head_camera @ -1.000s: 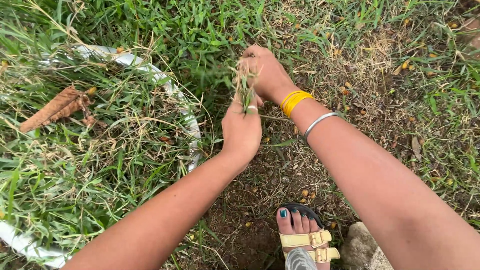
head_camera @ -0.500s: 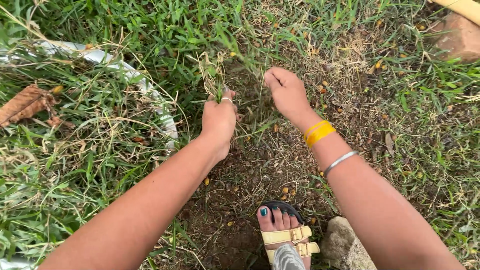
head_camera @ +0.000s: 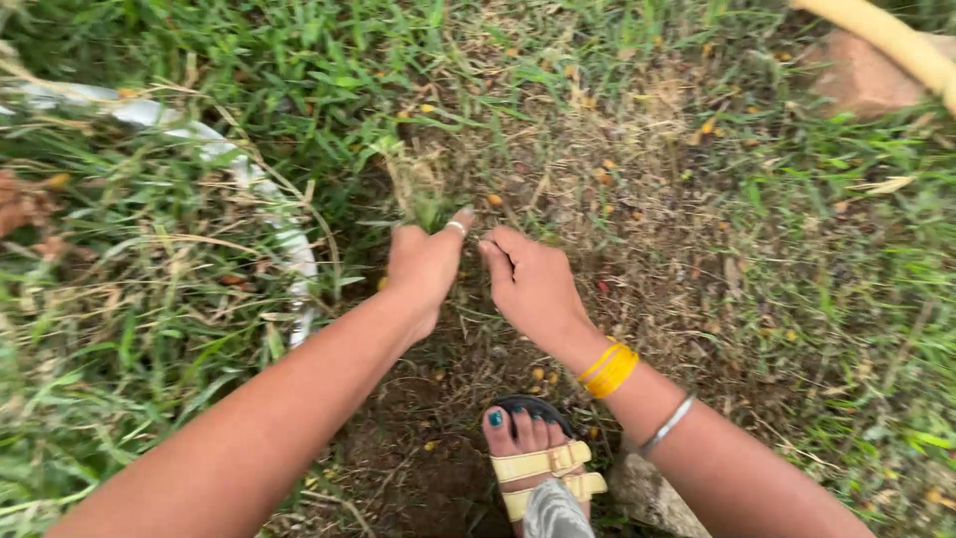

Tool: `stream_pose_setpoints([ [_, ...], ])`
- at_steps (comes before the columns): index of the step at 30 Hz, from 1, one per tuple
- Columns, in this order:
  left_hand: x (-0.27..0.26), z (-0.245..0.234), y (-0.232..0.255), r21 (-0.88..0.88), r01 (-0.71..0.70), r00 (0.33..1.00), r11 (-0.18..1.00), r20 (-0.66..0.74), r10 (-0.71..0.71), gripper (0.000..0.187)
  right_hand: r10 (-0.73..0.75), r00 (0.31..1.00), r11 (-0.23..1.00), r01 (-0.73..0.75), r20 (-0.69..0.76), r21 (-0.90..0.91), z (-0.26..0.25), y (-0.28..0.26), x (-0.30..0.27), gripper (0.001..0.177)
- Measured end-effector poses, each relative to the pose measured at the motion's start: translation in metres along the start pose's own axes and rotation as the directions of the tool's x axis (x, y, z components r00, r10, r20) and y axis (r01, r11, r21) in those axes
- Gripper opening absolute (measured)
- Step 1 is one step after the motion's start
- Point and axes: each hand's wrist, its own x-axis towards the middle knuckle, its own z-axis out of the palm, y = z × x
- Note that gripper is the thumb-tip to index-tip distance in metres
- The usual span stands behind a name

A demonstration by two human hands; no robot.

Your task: Picking weeds and grass by hand from an outdoor garden patch and placing them into a white bucket.

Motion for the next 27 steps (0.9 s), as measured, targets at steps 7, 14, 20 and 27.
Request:
stream_pose_setpoints([
  [7,-0.032,0.005,0.031,0.149,0.03,0.985,0.988,0.165,-0.054,0.076,-0.08,0.996,0.997,0.08,-0.041,-0.014,0.003,0.012,0.009,0.015],
  [14,0.005,-0.014,0.031,-0.07,-0.072,0.996,0.995,-0.05,0.069,0.029,-0.236,0.972,0.971,0.235,-0.018,-0.049,-0.016,0.001,0.037,0.026],
  [20,0.03,-0.032,0.036,-0.219,-0.039,0.998,0.975,-0.049,0.029,0.024,-0.071,0.996,0.977,0.058,-0.056,-0.205,-0.024,0.059,0.089,0.022],
  [27,0.022,-0.031,0.027,-0.245,0.003,0.999,0.97,0.047,0.009,0.026,-0.252,0.956,0.915,0.184,-0.153,-0.359,0.009,0.096,0.127,0.041],
])
